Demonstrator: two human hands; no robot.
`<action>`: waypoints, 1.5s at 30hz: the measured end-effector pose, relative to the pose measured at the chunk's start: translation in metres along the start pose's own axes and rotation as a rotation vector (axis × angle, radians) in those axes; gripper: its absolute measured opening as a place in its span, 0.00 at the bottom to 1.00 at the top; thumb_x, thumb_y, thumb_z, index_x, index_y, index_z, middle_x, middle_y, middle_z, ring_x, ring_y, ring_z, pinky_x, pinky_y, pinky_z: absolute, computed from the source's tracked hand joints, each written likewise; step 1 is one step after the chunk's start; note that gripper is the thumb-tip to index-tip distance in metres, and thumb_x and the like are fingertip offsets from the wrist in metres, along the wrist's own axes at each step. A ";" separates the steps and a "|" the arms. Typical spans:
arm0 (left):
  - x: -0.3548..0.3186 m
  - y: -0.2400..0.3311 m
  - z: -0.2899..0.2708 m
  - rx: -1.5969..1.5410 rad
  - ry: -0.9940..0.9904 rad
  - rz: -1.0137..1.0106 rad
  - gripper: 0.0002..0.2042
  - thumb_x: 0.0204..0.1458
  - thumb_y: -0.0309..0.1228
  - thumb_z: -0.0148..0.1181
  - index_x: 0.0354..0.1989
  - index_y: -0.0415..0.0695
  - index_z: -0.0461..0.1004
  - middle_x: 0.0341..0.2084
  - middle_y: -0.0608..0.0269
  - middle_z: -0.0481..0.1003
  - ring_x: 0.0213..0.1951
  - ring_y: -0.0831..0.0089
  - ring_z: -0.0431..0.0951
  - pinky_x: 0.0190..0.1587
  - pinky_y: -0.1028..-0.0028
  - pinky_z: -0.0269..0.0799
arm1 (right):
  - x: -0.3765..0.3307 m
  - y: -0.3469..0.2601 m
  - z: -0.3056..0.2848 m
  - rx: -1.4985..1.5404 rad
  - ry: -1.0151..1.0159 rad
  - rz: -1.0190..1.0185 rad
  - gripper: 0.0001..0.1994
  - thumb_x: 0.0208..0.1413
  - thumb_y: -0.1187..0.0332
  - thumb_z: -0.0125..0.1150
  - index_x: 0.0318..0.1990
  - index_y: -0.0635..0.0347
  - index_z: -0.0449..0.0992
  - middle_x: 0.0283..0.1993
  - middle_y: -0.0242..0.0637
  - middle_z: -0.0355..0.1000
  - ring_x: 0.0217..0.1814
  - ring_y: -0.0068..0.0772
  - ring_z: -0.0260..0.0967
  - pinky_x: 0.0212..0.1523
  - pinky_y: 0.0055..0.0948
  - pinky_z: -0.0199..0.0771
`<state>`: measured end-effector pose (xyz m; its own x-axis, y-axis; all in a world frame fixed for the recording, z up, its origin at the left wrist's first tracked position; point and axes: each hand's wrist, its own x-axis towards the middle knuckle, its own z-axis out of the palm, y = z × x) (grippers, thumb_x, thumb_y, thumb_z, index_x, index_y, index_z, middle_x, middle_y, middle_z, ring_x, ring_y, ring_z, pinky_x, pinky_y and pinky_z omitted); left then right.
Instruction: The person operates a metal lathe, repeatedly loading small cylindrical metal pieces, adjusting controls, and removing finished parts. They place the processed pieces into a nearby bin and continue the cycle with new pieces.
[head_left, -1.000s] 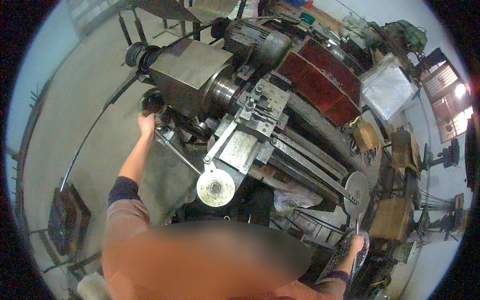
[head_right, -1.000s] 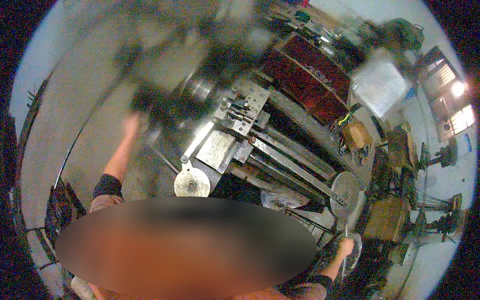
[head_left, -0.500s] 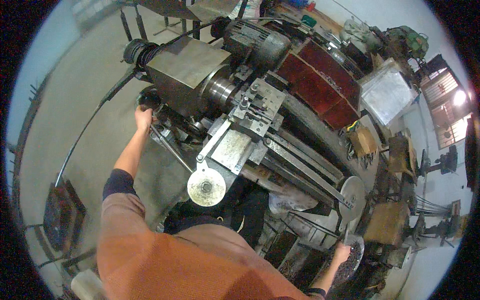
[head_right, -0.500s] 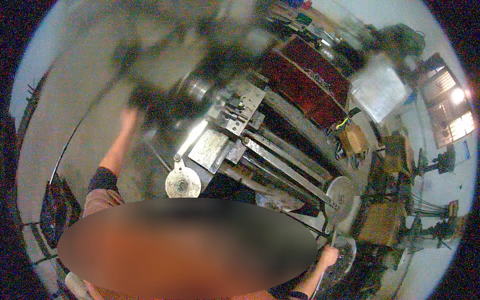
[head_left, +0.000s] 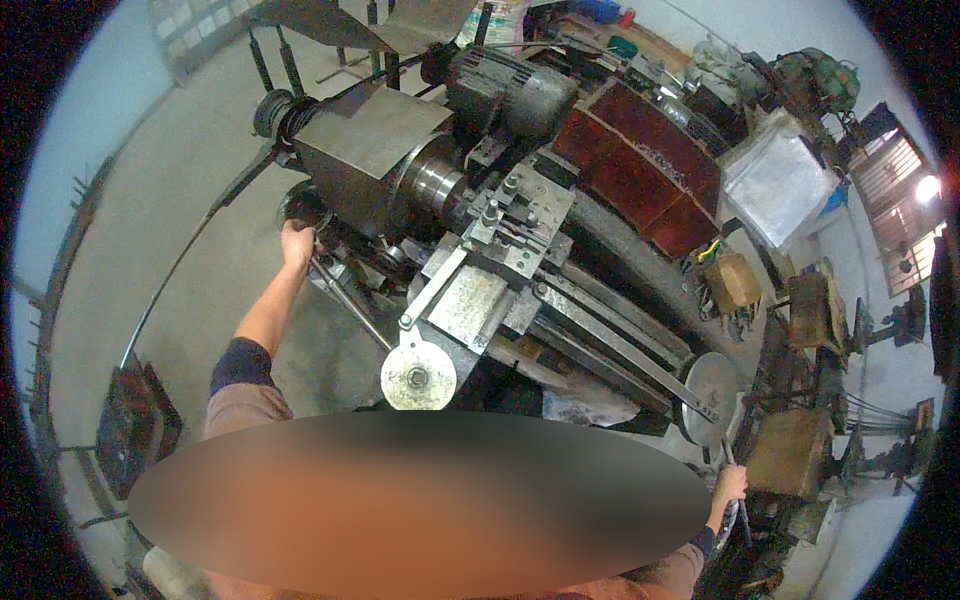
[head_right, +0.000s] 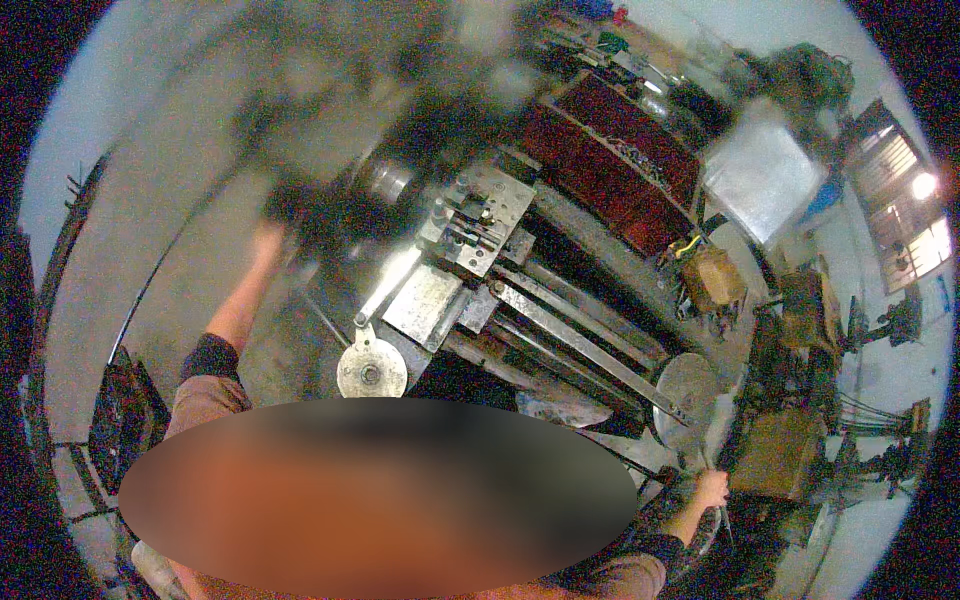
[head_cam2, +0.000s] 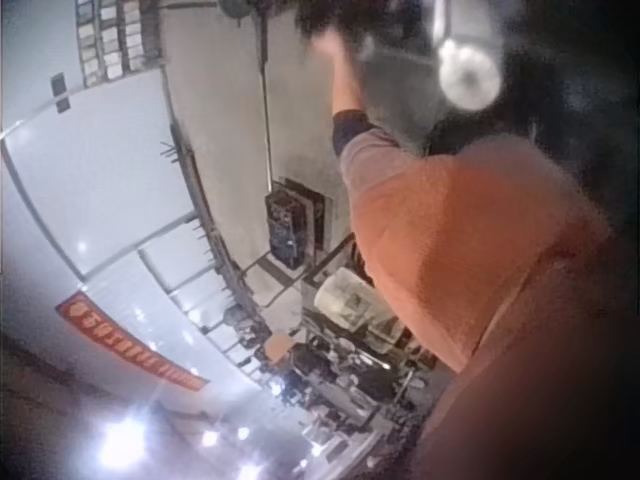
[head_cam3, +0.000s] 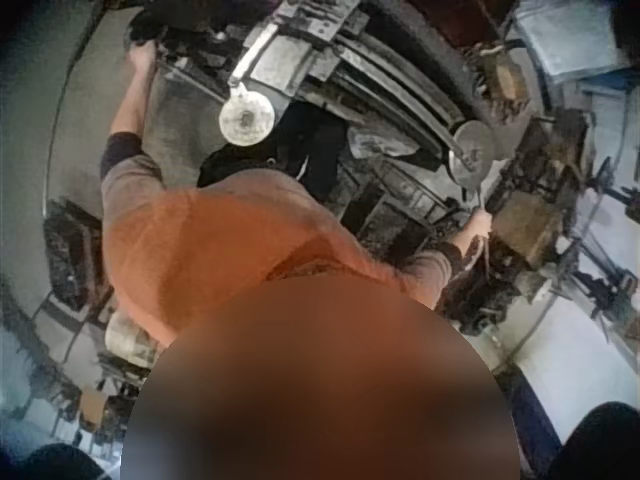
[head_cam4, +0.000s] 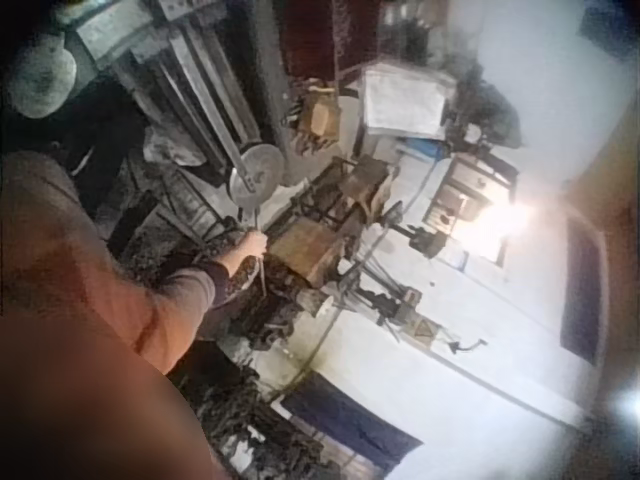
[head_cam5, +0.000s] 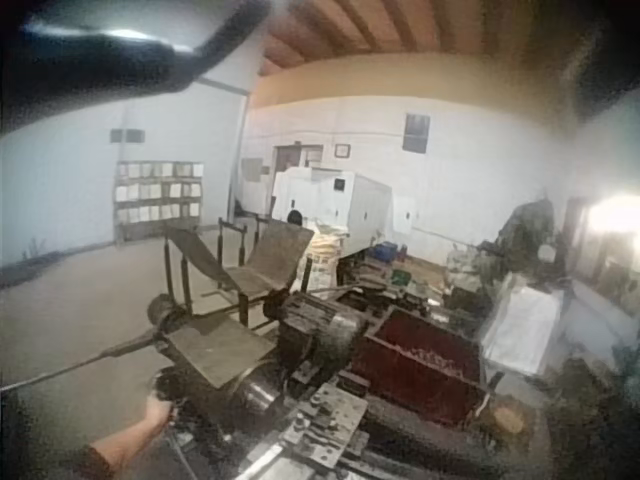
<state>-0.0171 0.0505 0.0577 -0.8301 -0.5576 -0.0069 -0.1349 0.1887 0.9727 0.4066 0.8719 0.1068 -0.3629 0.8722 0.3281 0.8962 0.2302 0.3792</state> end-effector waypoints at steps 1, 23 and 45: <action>0.000 -0.002 -0.001 0.008 0.004 0.032 0.10 0.40 0.24 0.51 0.33 0.34 0.64 0.23 0.56 0.69 0.13 0.70 0.70 0.12 0.75 0.65 | -0.005 -0.002 0.011 -0.013 0.193 -0.027 0.11 0.43 0.58 0.46 0.31 0.52 0.69 0.30 0.34 0.67 0.33 0.39 0.66 0.27 0.41 0.64; 0.000 -0.128 0.000 0.825 -0.186 0.283 0.17 0.42 0.41 0.52 0.26 0.36 0.70 0.26 0.45 0.71 0.33 0.52 0.71 0.37 0.60 0.65 | -0.168 -0.043 -0.084 1.135 -0.193 -0.102 0.17 0.33 0.76 0.54 0.37 0.69 0.70 0.31 0.41 0.70 0.34 0.32 0.67 0.38 0.28 0.66; 0.011 -0.019 -0.098 0.713 -0.930 0.026 0.16 0.44 0.32 0.53 0.40 0.35 0.66 0.19 0.56 0.72 0.22 0.73 0.73 0.26 0.72 0.68 | -0.325 -0.141 -0.109 1.174 -1.288 -0.415 0.12 0.33 0.74 0.54 0.30 0.66 0.74 0.21 0.33 0.68 0.17 0.19 0.59 0.18 0.22 0.60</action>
<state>0.0292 -0.0381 0.0620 -0.8729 0.2034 -0.4435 -0.1398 0.7665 0.6269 0.3700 0.5094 0.0409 -0.6961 0.3041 -0.6503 0.7097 0.1547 -0.6873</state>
